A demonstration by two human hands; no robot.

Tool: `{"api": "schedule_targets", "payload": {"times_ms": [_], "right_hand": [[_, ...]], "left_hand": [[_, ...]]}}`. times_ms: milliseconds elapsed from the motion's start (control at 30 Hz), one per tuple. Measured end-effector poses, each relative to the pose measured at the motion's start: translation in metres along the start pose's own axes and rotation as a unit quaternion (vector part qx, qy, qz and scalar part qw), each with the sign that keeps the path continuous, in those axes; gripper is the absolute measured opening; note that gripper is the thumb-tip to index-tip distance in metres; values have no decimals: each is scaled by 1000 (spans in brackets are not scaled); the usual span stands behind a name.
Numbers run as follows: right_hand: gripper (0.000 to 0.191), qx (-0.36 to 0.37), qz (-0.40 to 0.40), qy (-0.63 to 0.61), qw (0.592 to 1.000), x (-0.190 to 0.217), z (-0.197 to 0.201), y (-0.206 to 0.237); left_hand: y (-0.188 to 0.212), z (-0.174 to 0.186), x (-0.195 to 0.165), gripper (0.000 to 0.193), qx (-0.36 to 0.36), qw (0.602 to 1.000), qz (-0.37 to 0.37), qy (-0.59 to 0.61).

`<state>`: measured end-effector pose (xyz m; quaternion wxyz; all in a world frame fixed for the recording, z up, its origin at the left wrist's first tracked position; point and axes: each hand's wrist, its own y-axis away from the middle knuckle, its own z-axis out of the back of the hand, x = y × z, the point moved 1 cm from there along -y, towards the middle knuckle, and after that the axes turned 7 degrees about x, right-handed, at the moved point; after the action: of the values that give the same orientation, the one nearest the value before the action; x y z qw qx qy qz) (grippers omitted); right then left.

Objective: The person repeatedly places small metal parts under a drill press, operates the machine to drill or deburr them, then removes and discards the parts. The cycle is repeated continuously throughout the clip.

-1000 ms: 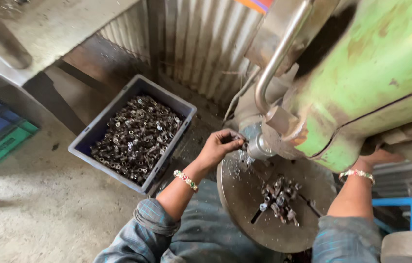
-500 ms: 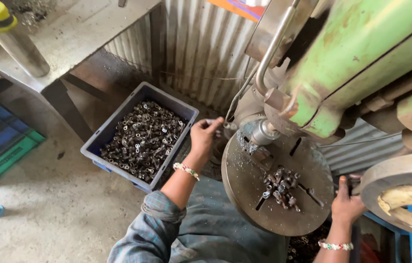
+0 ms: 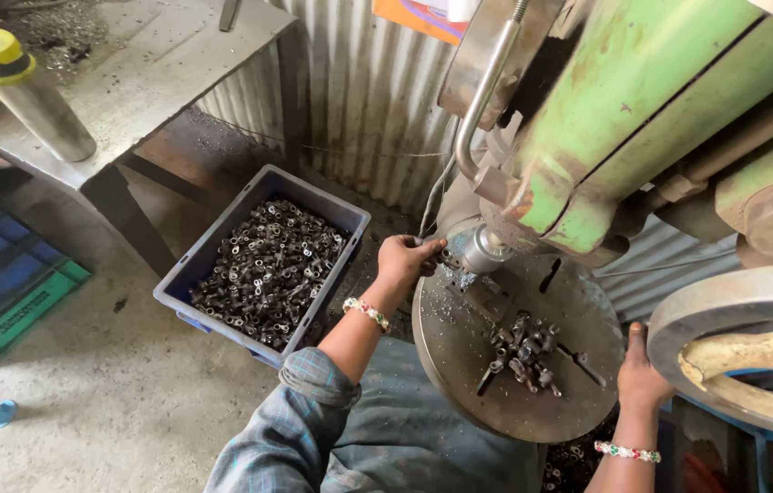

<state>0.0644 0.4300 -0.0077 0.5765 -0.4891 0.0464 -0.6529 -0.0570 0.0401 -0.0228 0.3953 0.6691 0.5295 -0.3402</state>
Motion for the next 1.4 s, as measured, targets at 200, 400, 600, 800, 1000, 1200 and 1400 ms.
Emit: {"api": "schedule_targets", "payload": {"times_ms": [200, 400, 600, 800, 1000, 1200, 1400], "right_hand": [[30, 9, 13, 70, 997, -5, 3, 6], [19, 17, -6, -65, 998, -7, 2, 6], [22, 34, -87, -155, 983, -23, -1, 11], [24, 11, 20, -113, 993, -28, -3, 10], [24, 19, -23, -150, 988, -34, 0, 7], [22, 23, -45, -167, 985, -32, 1, 8], [21, -17, -10, -94, 995, -13, -3, -2]], "left_hand": [[7, 10, 19, 28, 44, 993, 49, 94], [13, 12, 33, 28, 39, 994, 3, 107], [3, 13, 25, 25, 46, 998, 14, 40], [-9, 16, 19, 27, 64, 997, 31, 4], [7, 22, 35, 29, 90, 991, 33, 89], [-5, 11, 37, 29, 119, 990, 45, 59], [-8, 3, 34, 30, 110, 992, 53, 11]]}}
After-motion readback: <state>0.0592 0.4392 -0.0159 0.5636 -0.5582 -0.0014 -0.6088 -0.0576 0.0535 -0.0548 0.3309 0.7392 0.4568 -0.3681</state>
